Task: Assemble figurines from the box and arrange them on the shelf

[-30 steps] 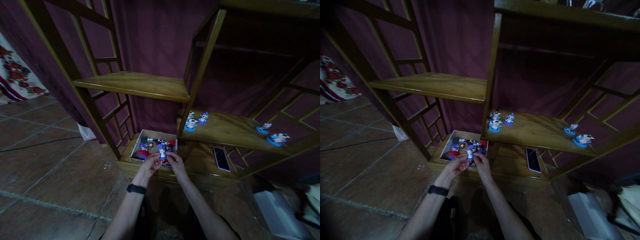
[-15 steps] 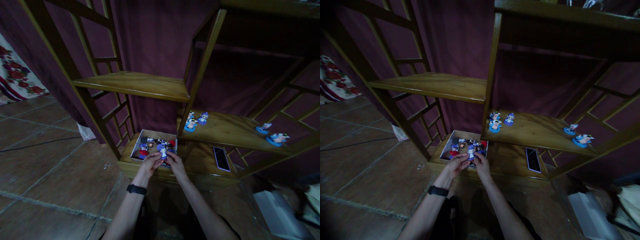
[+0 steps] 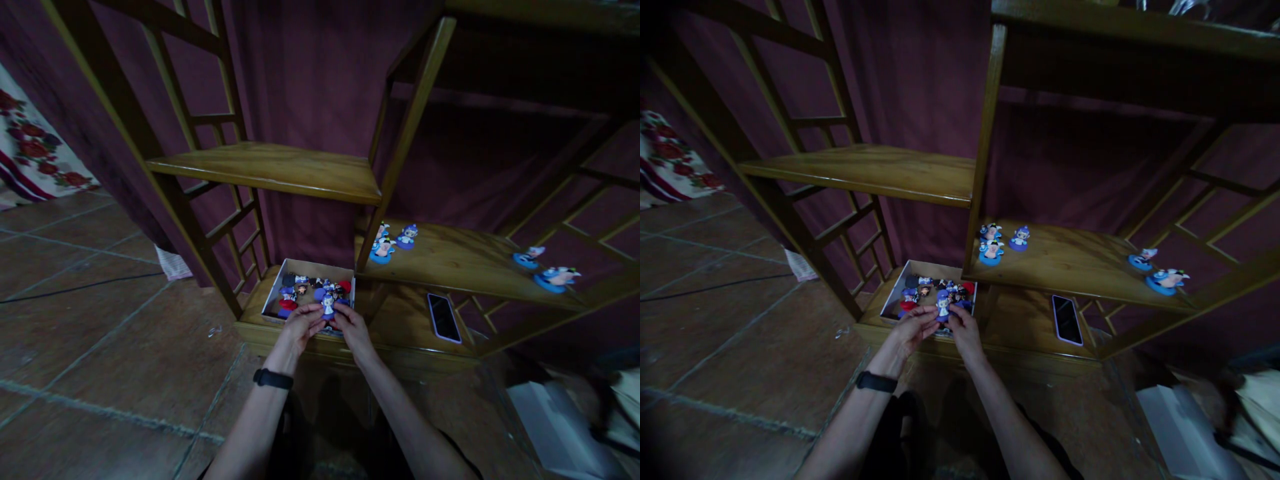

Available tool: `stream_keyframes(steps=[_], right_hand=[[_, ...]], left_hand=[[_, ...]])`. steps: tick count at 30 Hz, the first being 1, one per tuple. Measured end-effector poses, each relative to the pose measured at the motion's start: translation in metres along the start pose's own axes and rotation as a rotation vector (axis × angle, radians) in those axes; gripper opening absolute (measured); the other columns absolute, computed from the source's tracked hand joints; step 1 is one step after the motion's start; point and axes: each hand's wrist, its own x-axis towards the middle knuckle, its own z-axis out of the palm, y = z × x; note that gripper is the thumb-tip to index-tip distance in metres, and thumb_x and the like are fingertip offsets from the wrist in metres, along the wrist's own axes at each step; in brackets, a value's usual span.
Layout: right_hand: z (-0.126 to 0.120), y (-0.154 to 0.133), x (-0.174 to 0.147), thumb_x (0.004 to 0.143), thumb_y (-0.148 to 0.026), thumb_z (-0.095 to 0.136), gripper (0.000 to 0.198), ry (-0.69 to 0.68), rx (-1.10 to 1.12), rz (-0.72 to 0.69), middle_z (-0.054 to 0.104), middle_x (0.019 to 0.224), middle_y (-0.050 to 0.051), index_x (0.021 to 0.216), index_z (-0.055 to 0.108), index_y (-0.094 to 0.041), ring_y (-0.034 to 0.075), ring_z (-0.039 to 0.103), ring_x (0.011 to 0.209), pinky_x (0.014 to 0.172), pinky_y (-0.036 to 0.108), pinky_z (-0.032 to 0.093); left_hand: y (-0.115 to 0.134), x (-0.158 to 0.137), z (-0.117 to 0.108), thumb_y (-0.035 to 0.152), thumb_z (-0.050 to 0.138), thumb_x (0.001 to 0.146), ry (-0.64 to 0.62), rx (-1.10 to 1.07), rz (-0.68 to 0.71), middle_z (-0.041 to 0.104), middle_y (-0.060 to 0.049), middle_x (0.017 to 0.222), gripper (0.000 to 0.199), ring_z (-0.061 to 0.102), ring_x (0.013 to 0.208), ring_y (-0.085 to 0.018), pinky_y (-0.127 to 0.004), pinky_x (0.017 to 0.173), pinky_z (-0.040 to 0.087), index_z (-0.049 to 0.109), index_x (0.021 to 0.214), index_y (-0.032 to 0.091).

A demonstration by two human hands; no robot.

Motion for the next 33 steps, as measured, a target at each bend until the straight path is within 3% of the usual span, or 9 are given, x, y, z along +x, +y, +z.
stream_keyframes(steps=[5,15,25,33], right_hand=[[0.001,-0.004,-0.003,0.066,-0.037,0.062,0.035,0.008,-0.052,0.003,0.068,0.091,0.004,0.095,0.067,-0.019,0.017,0.064,0.068,0.073,0.036,0.053],[0.0,-0.01,-0.006,0.07,-0.036,0.059,0.028,-0.064,-0.096,-0.058,0.067,0.083,0.003,0.091,0.068,-0.02,0.017,0.064,0.073,0.072,0.033,0.053],[0.0,-0.012,-0.007,0.07,-0.034,0.058,0.028,-0.052,-0.087,-0.063,0.067,0.086,0.003,0.093,0.068,-0.021,0.017,0.064,0.075,0.07,0.031,0.053],[-0.005,-0.005,-0.003,0.072,-0.036,0.056,0.031,-0.089,-0.175,-0.111,0.062,0.101,0.004,0.098,0.067,-0.022,0.016,0.061,0.076,0.07,0.029,0.053]], left_hand=[[-0.001,0.004,-0.002,0.004,0.067,0.066,0.032,-0.009,0.005,0.064,-0.004,0.062,0.012,0.061,0.052,-0.011,-0.022,0.057,0.051,0.061,0.073,0.011],[-0.001,0.009,-0.003,0.005,0.062,0.07,0.013,-0.02,-0.01,0.065,-0.006,0.064,0.007,0.061,0.053,-0.01,-0.02,0.055,0.051,0.061,0.075,0.01],[-0.001,0.011,-0.004,0.004,0.058,0.073,-0.004,-0.021,-0.021,0.066,-0.007,0.067,0.01,0.064,0.057,-0.013,-0.021,0.057,0.053,0.06,0.081,0.01],[0.001,0.009,-0.003,0.005,0.055,0.075,-0.017,0.009,-0.036,0.066,-0.009,0.068,0.011,0.065,0.059,-0.014,-0.021,0.056,0.053,0.06,0.085,0.009]])
